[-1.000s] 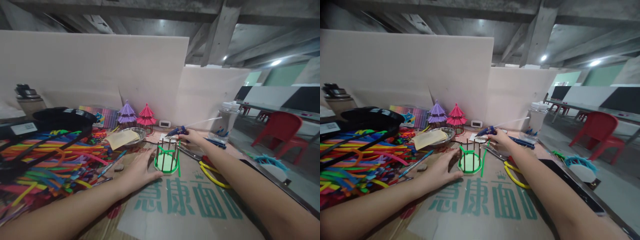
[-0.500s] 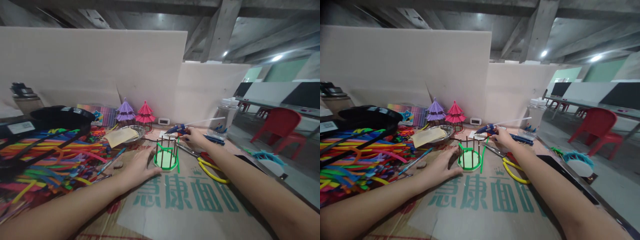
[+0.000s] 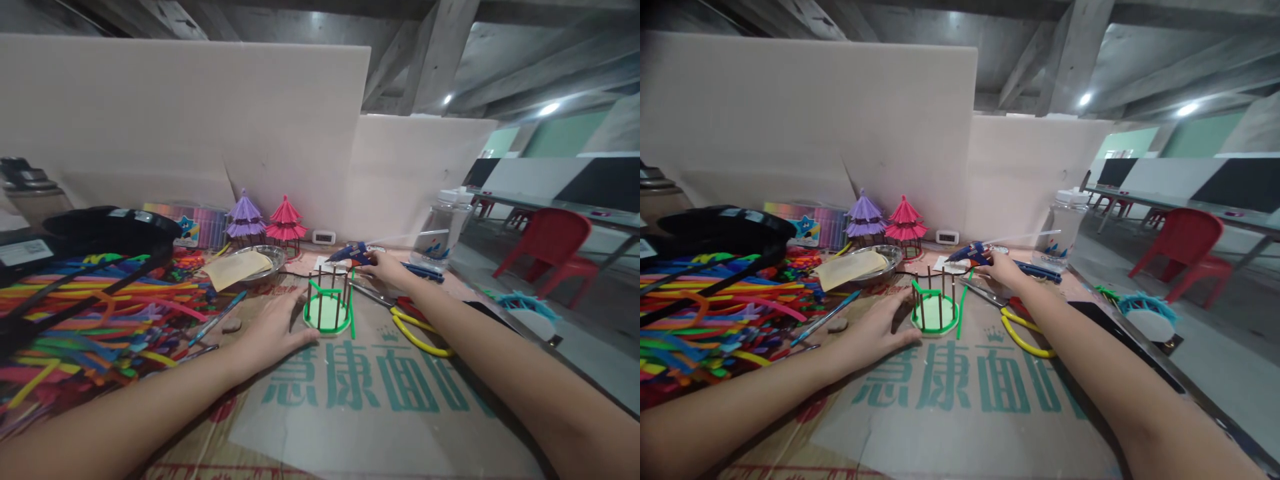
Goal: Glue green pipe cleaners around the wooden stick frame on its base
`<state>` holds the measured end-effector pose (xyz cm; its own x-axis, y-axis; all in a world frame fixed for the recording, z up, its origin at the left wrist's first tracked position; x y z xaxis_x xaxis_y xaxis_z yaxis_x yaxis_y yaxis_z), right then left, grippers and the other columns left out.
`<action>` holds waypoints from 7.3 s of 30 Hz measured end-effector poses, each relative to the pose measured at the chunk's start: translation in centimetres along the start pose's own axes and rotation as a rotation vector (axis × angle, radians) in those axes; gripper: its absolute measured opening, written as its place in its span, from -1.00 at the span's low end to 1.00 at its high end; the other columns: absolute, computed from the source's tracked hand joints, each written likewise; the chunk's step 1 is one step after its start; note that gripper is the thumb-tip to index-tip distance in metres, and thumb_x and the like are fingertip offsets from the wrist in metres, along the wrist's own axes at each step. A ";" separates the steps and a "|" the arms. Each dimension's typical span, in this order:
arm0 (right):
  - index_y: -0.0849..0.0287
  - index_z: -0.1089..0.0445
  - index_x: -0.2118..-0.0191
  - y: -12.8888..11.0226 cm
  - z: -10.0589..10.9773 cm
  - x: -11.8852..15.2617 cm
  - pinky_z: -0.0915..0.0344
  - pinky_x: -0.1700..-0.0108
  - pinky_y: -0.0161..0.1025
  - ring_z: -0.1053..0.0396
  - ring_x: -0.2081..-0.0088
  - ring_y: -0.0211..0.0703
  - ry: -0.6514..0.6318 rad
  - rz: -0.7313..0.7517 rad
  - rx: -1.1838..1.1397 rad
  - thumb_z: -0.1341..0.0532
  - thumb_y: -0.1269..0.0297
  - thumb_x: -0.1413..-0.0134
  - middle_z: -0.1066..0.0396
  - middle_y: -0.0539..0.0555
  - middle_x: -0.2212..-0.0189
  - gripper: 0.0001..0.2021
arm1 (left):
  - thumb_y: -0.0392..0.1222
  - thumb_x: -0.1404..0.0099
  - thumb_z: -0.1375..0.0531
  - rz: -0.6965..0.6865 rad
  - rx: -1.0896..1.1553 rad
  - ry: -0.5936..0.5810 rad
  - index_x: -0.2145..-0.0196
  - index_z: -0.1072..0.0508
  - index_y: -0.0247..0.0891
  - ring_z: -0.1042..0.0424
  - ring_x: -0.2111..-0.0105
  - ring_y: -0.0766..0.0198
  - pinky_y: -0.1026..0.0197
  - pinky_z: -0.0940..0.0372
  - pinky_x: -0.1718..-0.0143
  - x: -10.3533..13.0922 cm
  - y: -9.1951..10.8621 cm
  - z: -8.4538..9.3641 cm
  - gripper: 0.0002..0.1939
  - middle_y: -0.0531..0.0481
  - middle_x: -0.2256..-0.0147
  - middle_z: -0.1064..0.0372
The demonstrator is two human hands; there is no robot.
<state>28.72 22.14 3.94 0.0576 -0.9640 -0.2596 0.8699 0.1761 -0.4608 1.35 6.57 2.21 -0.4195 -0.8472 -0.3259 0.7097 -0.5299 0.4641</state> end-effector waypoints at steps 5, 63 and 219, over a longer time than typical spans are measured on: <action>0.24 -0.46 -0.03 -0.5 0.8 1.4 -0.34 -0.02 -0.12 -0.49 0.04 0.11 -0.020 0.030 -0.045 -0.39 0.20 -0.01 -0.54 0.27 0.05 -0.55 | 0.10 -0.25 -0.26 0.000 0.008 0.017 -0.32 -0.13 -0.26 -0.23 -0.25 -0.14 -0.20 -0.19 -0.24 0.0 0.1 0.3 -0.20 -0.29 -0.26 -0.22; 0.06 -0.57 0.03 -11.2 -1.5 16.3 -0.25 0.40 -0.25 -0.45 0.41 -0.09 -0.155 0.190 -0.215 -0.15 0.03 -0.22 -0.58 0.04 0.41 -0.64 | -0.17 -0.43 -0.08 -0.440 -0.334 0.404 0.26 -0.55 -0.26 -0.40 0.12 0.15 0.05 -0.28 0.05 -1.3 8.2 10.7 -0.74 -0.10 0.19 -0.46; 0.16 -0.45 0.29 -18.2 9.4 14.4 -0.26 0.15 -0.15 -0.41 0.22 -0.09 0.157 0.711 0.042 -0.25 0.39 -0.18 -0.50 0.07 0.31 -0.97 | -0.13 -0.17 -0.25 -0.099 0.184 0.002 0.08 -0.26 -0.23 -0.38 0.26 0.18 0.19 -0.29 0.26 -2.0 2.5 -0.2 -0.61 0.00 0.23 -0.34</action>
<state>18.32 3.18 16.54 0.5475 -0.5788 -0.6044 0.6665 0.7383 -0.1033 4.07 6.91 3.81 -0.4809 -0.7908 -0.3788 0.5498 -0.6085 0.5723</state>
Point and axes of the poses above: each hand's wrist, its own x-axis away from the middle knuckle, its own z-axis out of the back of the hand, y = z × x, the point moved 8 cm from there along -x, towards the middle knuckle
